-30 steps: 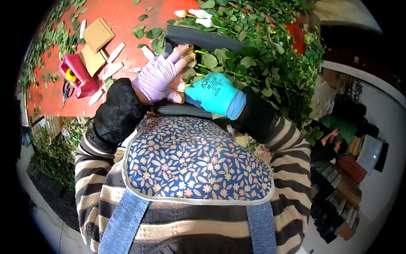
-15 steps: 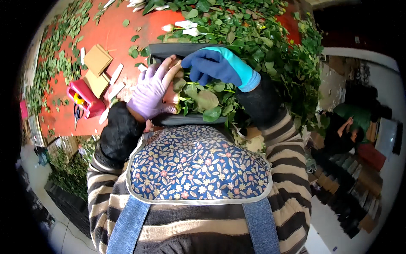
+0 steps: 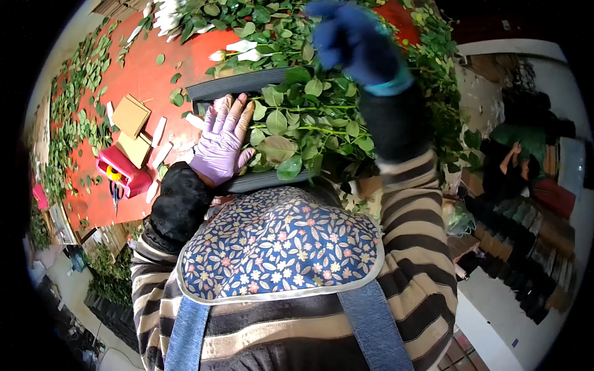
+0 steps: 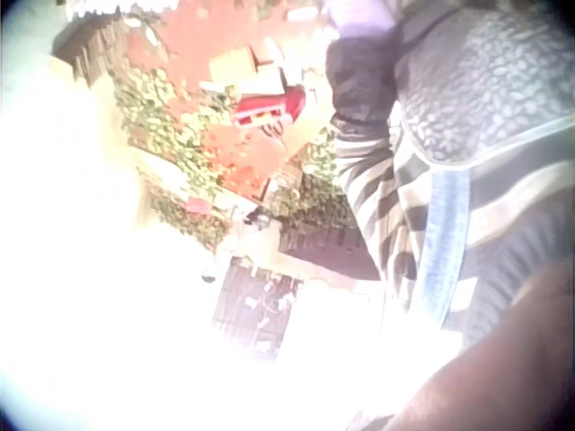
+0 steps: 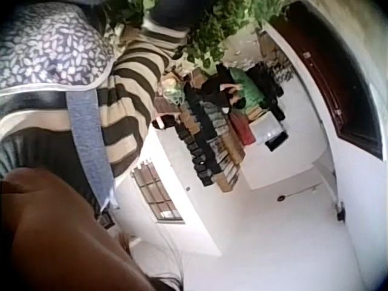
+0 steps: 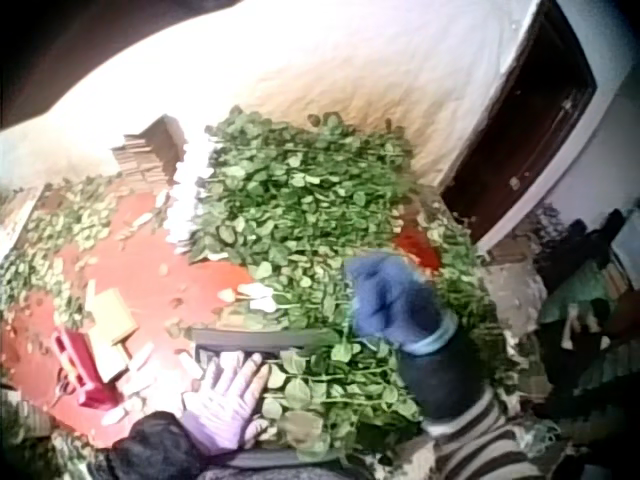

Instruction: The person arranges roses into a black box by hand, trimming stems with shears and securing them in place before closing the box.

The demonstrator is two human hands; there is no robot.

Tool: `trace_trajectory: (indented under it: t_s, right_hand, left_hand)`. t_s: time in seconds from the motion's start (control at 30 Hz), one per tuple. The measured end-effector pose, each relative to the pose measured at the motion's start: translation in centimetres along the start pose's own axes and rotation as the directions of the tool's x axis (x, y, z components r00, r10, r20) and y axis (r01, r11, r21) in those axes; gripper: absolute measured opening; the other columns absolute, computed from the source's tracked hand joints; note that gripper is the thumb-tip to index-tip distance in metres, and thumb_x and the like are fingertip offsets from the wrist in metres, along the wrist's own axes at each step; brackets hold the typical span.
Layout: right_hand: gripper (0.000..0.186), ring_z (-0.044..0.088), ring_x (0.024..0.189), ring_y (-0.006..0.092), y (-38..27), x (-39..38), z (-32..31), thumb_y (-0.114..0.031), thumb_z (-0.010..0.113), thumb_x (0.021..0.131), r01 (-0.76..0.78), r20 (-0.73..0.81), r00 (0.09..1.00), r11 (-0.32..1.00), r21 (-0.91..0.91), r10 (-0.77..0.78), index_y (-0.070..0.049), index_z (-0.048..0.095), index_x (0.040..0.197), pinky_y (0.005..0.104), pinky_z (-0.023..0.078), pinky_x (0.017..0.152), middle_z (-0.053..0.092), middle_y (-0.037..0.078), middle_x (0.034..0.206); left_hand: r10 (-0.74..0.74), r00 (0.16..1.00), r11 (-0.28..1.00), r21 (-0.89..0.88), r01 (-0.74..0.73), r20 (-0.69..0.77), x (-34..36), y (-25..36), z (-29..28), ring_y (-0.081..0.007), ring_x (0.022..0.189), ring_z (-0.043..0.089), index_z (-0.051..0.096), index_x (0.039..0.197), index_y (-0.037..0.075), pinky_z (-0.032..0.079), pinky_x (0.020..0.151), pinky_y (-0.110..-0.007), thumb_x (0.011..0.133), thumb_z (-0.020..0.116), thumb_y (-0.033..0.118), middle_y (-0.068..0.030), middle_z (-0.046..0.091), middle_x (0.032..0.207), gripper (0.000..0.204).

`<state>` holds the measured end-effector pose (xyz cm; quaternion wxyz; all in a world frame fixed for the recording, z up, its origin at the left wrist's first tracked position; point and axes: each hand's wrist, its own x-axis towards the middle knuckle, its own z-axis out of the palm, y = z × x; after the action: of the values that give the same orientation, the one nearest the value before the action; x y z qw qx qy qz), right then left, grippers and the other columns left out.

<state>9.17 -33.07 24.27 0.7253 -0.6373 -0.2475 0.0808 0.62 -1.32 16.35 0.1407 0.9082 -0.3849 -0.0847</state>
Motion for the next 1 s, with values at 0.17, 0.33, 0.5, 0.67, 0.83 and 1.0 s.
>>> trace_trajectory:
  t_s: [0.17,0.33,0.5,0.67,0.83,1.0]
  right_hand:
    - [0.043,0.048,0.056,0.0078,-9.4,-6.3,-11.2,-0.033,0.043,0.107,-0.194,-0.061,0.979,0.981,-0.005,0.193,-0.002,0.058,0.133,0.0226,0.039,0.052,0.051,-0.003,0.07]
    - [0.046,0.059,0.055,0.0235,-9.1,-10.4,3.1,-0.033,0.064,0.097,-0.342,-0.138,0.784,0.236,-0.91,0.605,-0.009,0.059,0.135,0.0384,0.043,0.049,0.062,0.009,0.068]
    - [0.015,0.062,0.056,0.0304,-2.2,-16.7,4.6,-0.025,0.064,0.091,-0.251,-0.307,0.832,-0.178,-0.951,0.463,-0.01,0.062,0.092,0.0453,0.047,0.052,0.06,0.011,0.062]
    - [0.009,0.068,0.066,0.03,-3.2,-14.1,4.3,-0.016,0.065,0.083,-0.244,-0.333,0.854,-0.257,-0.935,0.4,-0.01,0.064,0.089,0.0457,0.051,0.055,0.065,0.009,0.069]
    - [0.007,0.068,0.07,0.0325,3.5,-15.2,0.4,-0.014,0.061,0.084,-0.235,-0.312,0.865,-0.232,-0.944,0.393,-0.009,0.062,0.089,0.0468,0.052,0.06,0.067,0.011,0.076]
    - [0.01,0.065,0.071,0.0335,4.4,-14.1,0.0,-0.018,0.066,0.085,-0.18,-0.205,0.931,-0.106,-0.978,0.303,-0.009,0.063,0.089,0.0468,0.05,0.061,0.064,0.013,0.073]
  left_hand:
    - [0.03,0.999,0.999,-0.011,-0.03,-0.01,0.4,-0.5,0.7,-0.0387,0.15,0.022,0.027,0.157,0.004,0.017,0.118,-0.06,0.085,0.068,0.042,-0.0157,0.023,0.163,0.091]
    - [-0.018,1.0,0.999,-0.034,0.018,0.015,-0.7,-1.0,0.7,-0.0434,0.15,0.018,0.024,0.157,0.002,0.012,0.121,-0.056,0.083,0.068,0.031,-0.0186,0.022,0.163,0.091]
    - [0.031,0.999,0.999,-0.029,-0.03,0.017,0.1,-1.4,1.2,-0.043,0.15,0.018,0.024,0.157,0.002,0.013,0.12,-0.058,0.081,0.07,0.036,-0.0185,0.021,0.163,0.095]
    - [0.01,0.999,1.0,0.022,-0.011,0.037,0.2,-1.5,1.8,-0.0421,0.152,0.016,0.023,0.158,0.005,0.012,0.118,-0.062,0.083,0.067,0.039,-0.0161,0.019,0.165,0.094]
    - [0.017,0.999,1.0,0.021,-0.018,0.047,0.8,-1.5,2.3,-0.0427,0.152,0.015,0.023,0.158,0.004,0.013,0.117,-0.064,0.085,0.065,0.041,-0.0166,0.019,0.165,0.093]
    - [0.018,1.0,1.0,0.012,-0.018,-0.009,0.5,-1.8,2.2,-0.0416,0.149,0.02,0.024,0.157,0.0,0.017,0.115,-0.065,0.084,0.067,0.041,-0.0184,0.023,0.163,0.094]
